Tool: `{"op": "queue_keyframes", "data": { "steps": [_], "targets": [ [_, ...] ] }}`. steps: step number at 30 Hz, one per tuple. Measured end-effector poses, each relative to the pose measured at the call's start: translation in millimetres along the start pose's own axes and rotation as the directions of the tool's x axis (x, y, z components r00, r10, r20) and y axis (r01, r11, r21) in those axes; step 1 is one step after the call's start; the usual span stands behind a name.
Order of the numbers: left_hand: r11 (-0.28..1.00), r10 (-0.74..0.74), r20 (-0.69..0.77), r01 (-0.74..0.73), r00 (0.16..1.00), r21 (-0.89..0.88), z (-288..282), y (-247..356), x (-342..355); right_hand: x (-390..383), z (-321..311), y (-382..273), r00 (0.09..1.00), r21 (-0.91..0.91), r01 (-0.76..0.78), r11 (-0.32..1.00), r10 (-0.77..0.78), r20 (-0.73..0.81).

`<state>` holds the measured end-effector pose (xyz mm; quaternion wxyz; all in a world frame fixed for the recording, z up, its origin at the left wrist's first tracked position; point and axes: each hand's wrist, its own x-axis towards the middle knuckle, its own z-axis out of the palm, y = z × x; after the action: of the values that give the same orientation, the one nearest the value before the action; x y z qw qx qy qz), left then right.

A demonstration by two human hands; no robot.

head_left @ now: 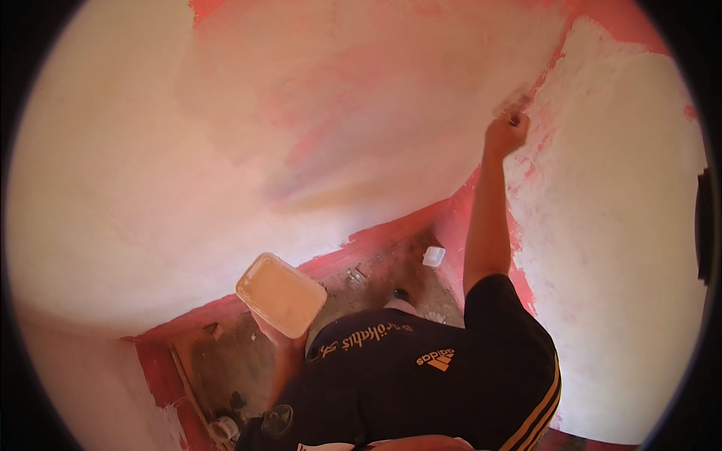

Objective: The person applies plaster to a pink interior wall using a hand trowel, frequently dipping the trowel into a small plastic container held in their other hand to scoop more material.

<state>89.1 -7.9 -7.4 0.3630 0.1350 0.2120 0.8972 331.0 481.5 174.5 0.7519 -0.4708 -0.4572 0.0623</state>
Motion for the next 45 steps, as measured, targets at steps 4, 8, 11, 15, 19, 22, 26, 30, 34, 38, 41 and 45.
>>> {"op": "queue_keyframes", "data": {
  "steps": [4,8,11,15,19,22,26,30,34,38,41,45],
  "targets": [
    [0.999,-0.034,-0.025,0.034,0.999,-0.013,26,-27,2,-116,52,-15,0.958,0.093,0.246,0.965,-0.256,0.130],
    [0.997,-0.046,-0.101,0.040,0.994,-0.060,50,-58,2,-235,14,-122,0.762,0.498,0.287,0.819,-0.510,0.400],
    [0.995,-0.080,-0.146,0.071,0.986,-0.066,71,-80,15,-250,0,-138,0.615,0.680,0.026,0.732,-0.549,0.567],
    [0.996,-0.030,-0.123,0.020,0.992,-0.085,75,-112,7,-185,-28,-74,0.503,0.596,-0.221,0.772,-0.434,0.747],
    [0.999,0.023,-0.089,-0.026,0.996,-0.037,71,-141,3,-67,-46,50,0.671,0.189,-0.393,0.900,0.139,0.729],
    [0.999,0.000,-0.133,-0.006,0.991,-0.047,125,-176,12,72,-47,150,0.907,0.232,-0.289,0.929,0.188,0.376],
    [0.998,0.067,-0.064,-0.068,0.996,-0.014,168,-247,32,268,-20,157,0.978,0.268,-0.117,0.956,0.158,-0.137],
    [0.999,0.023,-0.079,-0.025,0.997,-0.024,240,-324,46,406,46,209,0.962,0.038,0.172,0.984,-0.159,-0.221],
    [1.000,-0.008,-0.116,0.007,0.993,-0.010,312,-402,56,422,94,218,0.914,0.031,0.396,0.918,-0.391,-0.104],
    [1.000,0.010,-0.123,-0.012,0.992,-0.014,346,-481,66,329,83,122,0.770,0.584,0.539,0.607,-0.637,-0.048],
    [0.999,0.031,-0.100,-0.033,0.994,-0.017,367,-541,82,310,62,113,0.716,0.843,0.307,0.442,-0.691,0.101],
    [0.999,0.012,-0.122,-0.008,0.992,0.031,401,-608,79,416,64,211,0.902,0.796,0.277,0.538,-0.432,-0.022]
  ]
}}
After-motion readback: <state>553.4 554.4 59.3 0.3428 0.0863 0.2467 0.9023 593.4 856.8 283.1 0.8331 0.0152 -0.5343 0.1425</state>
